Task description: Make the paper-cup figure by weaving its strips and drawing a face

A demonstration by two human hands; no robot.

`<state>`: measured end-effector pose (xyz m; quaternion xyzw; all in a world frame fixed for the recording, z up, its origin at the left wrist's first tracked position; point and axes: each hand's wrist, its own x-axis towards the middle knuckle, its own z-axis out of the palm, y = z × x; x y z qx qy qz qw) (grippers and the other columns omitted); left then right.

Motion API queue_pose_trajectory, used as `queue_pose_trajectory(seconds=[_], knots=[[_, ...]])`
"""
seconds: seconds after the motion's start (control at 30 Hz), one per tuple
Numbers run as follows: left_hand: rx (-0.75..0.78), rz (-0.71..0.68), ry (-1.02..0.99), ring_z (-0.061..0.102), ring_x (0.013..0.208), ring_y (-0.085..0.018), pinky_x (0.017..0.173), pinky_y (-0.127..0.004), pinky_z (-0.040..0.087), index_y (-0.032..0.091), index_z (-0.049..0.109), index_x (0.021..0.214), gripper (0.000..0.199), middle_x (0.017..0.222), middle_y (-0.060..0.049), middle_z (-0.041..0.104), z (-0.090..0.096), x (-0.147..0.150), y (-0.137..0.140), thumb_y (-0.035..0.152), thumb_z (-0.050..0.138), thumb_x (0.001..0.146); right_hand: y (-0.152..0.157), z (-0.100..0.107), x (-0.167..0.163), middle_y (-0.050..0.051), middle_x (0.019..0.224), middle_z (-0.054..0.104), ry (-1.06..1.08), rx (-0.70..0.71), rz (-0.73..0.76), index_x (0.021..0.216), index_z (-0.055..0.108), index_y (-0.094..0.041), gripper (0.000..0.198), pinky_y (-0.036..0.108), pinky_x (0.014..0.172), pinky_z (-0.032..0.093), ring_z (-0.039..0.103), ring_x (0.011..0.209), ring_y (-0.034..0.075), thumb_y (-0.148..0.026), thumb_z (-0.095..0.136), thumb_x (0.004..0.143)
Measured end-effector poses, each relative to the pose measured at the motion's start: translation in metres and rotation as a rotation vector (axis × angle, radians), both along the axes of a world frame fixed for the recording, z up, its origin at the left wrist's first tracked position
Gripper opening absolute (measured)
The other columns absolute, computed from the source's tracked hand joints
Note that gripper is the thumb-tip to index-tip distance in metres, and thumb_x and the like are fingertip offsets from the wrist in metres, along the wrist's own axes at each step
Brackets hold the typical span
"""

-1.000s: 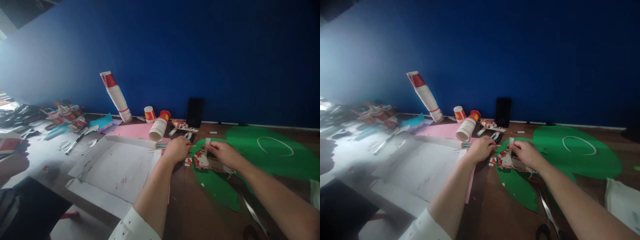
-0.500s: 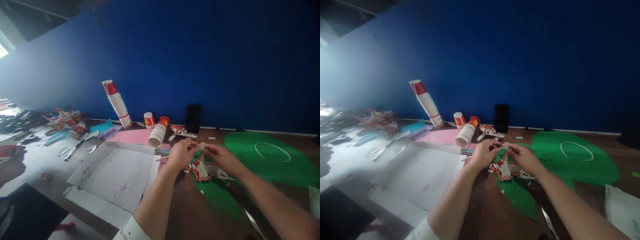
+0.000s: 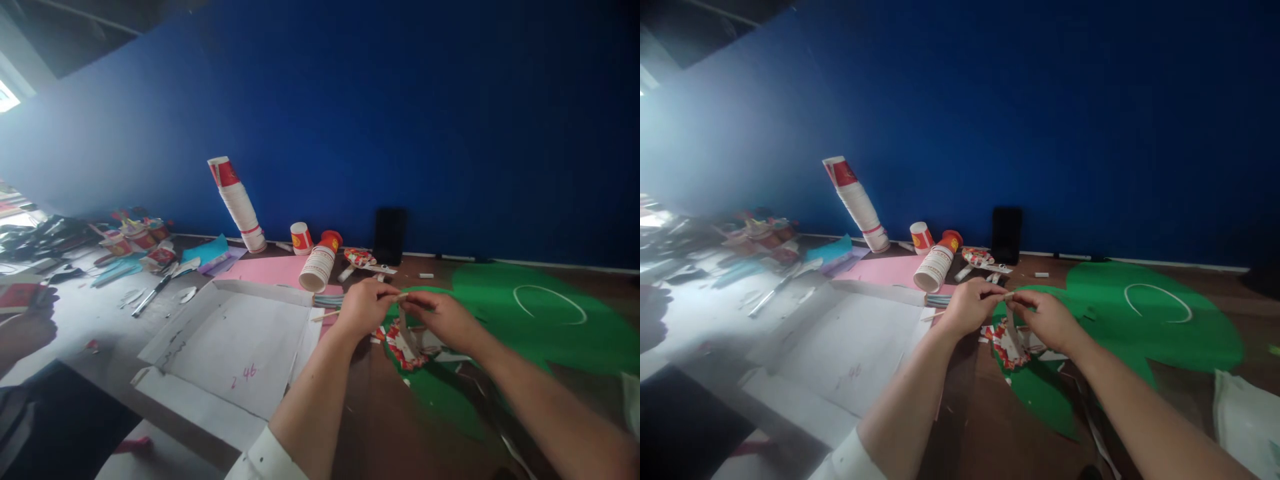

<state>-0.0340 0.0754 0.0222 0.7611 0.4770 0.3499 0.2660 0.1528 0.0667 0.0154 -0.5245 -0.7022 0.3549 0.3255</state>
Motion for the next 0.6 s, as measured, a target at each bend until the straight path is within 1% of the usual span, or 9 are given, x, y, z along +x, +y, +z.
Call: queue_pose_trajectory(seconds=[0.07, 0.13, 0.2, 0.27, 0.33, 0.43, 0.6], knots=[[-0.006, -0.002, 0.005, 0.064, 0.087, -0.015, 0.081, -0.022, 0.049, 0.026, 0.076, 0.099, 0.021, 0.093, 0.001, 0.07, -0.0004, -0.0009, 0.0003, 0.033, 0.061, 0.086, -0.0004, -0.0004, -0.0014, 0.005, 0.091, 0.075, 0.015, -0.015, -0.033, 0.09, 0.073, -0.024, 0.029, 0.037, 0.078, 0.049, 0.065, 0.084, 0.025, -0.048, 0.062, 0.079], [-0.011, 0.0, 0.011, 0.063, 0.088, -0.015, 0.081, -0.022, 0.049, 0.027, 0.076, 0.099, 0.021, 0.094, 0.001, 0.07, -0.0007, -0.0017, 0.0007, 0.033, 0.06, 0.086, -0.0001, -0.0026, -0.0022, 0.004, 0.081, 0.074, 0.045, -0.058, -0.052, 0.09, 0.071, -0.023, 0.029, 0.033, 0.066, 0.049, 0.065, 0.071, 0.021, -0.048, 0.06, 0.079], [-0.017, 0.005, 0.029, 0.063, 0.087, -0.015, 0.081, -0.022, 0.049, 0.028, 0.076, 0.1, 0.022, 0.094, 0.0, 0.07, -0.0009, -0.0024, 0.001, 0.034, 0.06, 0.086, 0.0002, -0.0051, -0.0033, 0.002, 0.069, 0.071, 0.092, -0.123, -0.055, 0.091, 0.067, -0.022, 0.031, 0.029, 0.052, 0.046, 0.061, 0.056, 0.017, -0.05, 0.058, 0.08], [-0.022, 0.01, 0.049, 0.063, 0.087, -0.015, 0.081, -0.022, 0.049, 0.028, 0.076, 0.1, 0.022, 0.094, 0.0, 0.07, -0.0012, -0.003, 0.0014, 0.034, 0.06, 0.086, 0.0, -0.0065, -0.005, 0.001, 0.064, 0.069, 0.147, -0.188, -0.05, 0.092, 0.064, -0.022, 0.032, 0.027, 0.046, 0.044, 0.059, 0.049, 0.015, -0.05, 0.058, 0.079], [-0.019, 0.013, 0.06, 0.063, 0.086, -0.015, 0.08, -0.022, 0.049, 0.029, 0.076, 0.101, 0.023, 0.094, 0.0, 0.069, -0.0017, -0.0034, 0.0018, 0.034, 0.059, 0.086, -0.0009, -0.0064, -0.0068, 0.002, 0.067, 0.071, 0.2, -0.237, -0.05, 0.092, 0.062, -0.022, 0.03, 0.027, 0.048, 0.047, 0.062, 0.053, 0.016, -0.048, 0.06, 0.078], [-0.012, 0.014, 0.072, 0.063, 0.086, -0.015, 0.079, -0.022, 0.048, 0.029, 0.076, 0.102, 0.023, 0.094, 0.0, 0.069, -0.0022, -0.0038, 0.002, 0.034, 0.06, 0.086, -0.0021, -0.005, -0.0088, 0.004, 0.074, 0.073, 0.267, -0.296, -0.063, 0.091, 0.061, -0.022, 0.029, 0.028, 0.056, 0.052, 0.068, 0.062, 0.018, -0.046, 0.064, 0.075], [-0.017, 0.008, 0.098, 0.063, 0.084, -0.015, 0.077, -0.022, 0.048, 0.03, 0.076, 0.102, 0.023, 0.093, 0.0, 0.069, -0.0017, -0.0042, 0.0015, 0.033, 0.059, 0.087, -0.0027, -0.0033, -0.0094, 0.003, 0.076, 0.074, 0.347, -0.352, -0.085, 0.088, 0.062, -0.023, 0.029, 0.031, 0.065, 0.055, 0.071, 0.069, 0.019, -0.044, 0.071, 0.07]])
